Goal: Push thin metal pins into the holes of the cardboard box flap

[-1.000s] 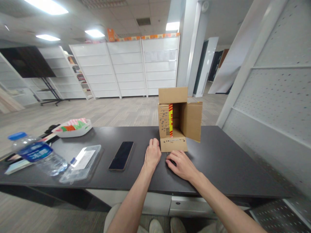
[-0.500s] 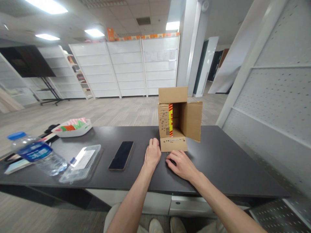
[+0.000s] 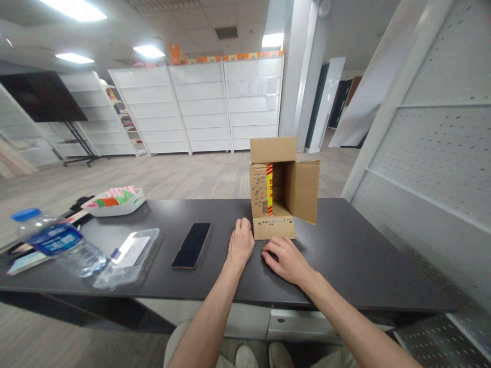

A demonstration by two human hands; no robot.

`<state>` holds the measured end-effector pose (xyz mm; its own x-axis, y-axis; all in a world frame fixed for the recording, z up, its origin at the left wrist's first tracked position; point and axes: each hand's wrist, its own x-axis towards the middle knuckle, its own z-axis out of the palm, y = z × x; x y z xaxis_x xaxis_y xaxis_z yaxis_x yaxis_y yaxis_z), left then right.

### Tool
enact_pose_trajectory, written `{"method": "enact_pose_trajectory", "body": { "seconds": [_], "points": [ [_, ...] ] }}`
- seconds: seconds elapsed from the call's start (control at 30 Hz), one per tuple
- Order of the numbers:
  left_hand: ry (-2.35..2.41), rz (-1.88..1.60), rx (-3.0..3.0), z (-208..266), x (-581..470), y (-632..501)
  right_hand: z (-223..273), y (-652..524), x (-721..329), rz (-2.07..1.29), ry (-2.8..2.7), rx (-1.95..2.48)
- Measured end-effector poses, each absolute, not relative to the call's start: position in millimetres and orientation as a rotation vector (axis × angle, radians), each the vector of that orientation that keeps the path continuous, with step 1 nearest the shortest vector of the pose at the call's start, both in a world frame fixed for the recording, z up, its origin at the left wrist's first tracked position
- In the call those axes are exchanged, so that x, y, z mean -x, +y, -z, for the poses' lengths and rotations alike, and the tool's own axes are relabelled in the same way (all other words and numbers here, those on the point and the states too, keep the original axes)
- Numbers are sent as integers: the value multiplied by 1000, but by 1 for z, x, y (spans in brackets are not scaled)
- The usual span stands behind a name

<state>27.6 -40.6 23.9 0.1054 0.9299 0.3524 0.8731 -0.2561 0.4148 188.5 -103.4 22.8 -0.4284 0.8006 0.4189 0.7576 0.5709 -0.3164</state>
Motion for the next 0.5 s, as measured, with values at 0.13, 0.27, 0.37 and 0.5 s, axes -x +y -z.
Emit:
{"method": "enact_pose_trajectory", "body": {
  "seconds": [0.13,0.27,0.37,0.5],
  "points": [
    [1867,-828,-2253,-24,-28,-41,-24,-104,-188,-100,-2273,1243],
    [1863,-822,-2251,-26,-28,-42,-24,-104,-188,-103,-2268,1244],
    [1853,-827,-2252,-27,-28,-41,-23,-103,-188,-113,-2257,1253],
    [1853,-823,-2254,-25,-28,-41,-22,-102,-189,-112,-2223,1260]
  ]
}}
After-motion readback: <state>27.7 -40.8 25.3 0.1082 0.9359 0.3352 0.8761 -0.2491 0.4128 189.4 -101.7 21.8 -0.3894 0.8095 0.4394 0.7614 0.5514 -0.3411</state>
